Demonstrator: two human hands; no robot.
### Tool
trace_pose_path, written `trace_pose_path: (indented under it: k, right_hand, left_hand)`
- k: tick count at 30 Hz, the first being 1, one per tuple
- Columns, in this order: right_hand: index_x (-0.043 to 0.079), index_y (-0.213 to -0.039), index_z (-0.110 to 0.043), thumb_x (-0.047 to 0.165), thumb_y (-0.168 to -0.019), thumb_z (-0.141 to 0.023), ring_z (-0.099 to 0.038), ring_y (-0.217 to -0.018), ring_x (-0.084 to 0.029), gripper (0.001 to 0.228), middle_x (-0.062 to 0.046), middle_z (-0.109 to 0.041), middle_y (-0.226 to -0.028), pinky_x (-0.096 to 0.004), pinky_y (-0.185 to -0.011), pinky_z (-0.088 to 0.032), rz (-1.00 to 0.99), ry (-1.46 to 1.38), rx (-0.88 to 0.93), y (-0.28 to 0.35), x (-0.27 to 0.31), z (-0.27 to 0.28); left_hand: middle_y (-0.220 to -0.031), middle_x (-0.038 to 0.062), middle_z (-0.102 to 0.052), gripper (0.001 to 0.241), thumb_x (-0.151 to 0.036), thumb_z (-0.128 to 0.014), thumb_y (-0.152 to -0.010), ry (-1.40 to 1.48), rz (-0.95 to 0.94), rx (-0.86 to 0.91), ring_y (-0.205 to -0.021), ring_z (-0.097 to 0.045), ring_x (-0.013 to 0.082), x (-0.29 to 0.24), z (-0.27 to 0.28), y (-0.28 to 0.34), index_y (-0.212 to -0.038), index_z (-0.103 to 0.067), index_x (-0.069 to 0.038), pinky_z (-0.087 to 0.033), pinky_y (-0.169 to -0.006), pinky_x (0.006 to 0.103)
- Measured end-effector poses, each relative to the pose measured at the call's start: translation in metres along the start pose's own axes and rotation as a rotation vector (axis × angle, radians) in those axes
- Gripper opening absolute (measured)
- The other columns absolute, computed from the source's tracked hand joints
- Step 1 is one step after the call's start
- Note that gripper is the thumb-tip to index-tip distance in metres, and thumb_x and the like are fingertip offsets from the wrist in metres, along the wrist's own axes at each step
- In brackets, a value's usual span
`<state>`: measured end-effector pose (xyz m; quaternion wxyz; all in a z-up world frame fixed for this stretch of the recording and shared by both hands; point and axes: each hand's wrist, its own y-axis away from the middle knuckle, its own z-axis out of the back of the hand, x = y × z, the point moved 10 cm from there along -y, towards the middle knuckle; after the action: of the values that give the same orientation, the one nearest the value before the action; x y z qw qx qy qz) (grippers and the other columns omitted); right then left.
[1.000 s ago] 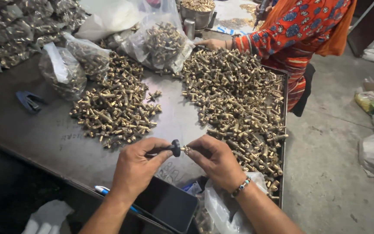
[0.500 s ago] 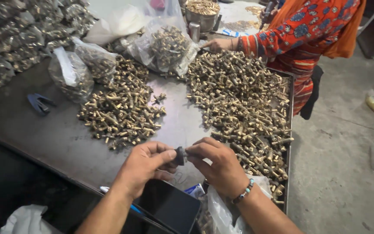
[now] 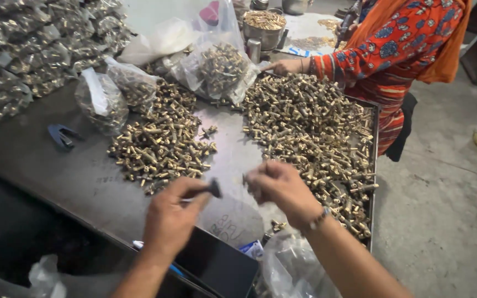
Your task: The person repeatedly picks small brass-colored metal parts from a table and presses them into a black handheld tool, then places them back on the table. Another person in the background also handles similar parts. The task continues throughout the clip without a visible final state.
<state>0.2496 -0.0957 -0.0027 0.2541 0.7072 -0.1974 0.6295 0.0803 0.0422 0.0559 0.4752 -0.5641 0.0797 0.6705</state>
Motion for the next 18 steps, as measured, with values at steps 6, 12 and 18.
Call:
trace_pose_path:
  k: [6,12,18]
  right_hand:
    - [0.001,-0.148,-0.042,0.011,-0.095,-0.074,-0.055,-0.129,-0.017,0.063,-0.001,-0.057,-0.141,-0.036,-0.104,-0.051,0.675,0.206,0.163,-0.004,0.114,-0.018]
    - [0.010,-0.102,-0.077,0.021,-0.072,-0.086,-0.078,-0.088,-0.019,0.034,-0.005,-0.080,-0.095,-0.034,-0.080,-0.062,0.159,1.059,0.132,0.016,0.045,0.029]
    - [0.017,-0.098,-0.077,0.035,-0.071,-0.085,-0.074,-0.089,-0.024,0.033,-0.005,-0.078,-0.093,-0.037,-0.079,-0.058,-0.206,1.472,0.281,0.043,0.013,0.015]
  left_hand:
    - [-0.083,0.005,-0.079,0.018,-0.014,-0.079,-0.083,-0.087,0.204,-0.115,-0.075,-0.075,0.0139,0.047,0.031,0.012,-0.099,-0.074,-0.008,-0.057,-0.068,0.0293]
    - [-0.084,0.005,-0.079,0.018,-0.015,-0.079,-0.083,-0.101,0.198,-0.127,-0.074,-0.076,0.0128,0.045,0.035,0.017,-0.099,-0.075,-0.008,-0.057,-0.066,0.0291]
    - [-0.084,0.004,-0.078,0.016,-0.014,-0.080,-0.080,-0.127,0.130,-0.078,-0.071,-0.074,0.0144,0.036,0.030,0.015,-0.095,-0.076,-0.008,-0.056,-0.063,0.0297]
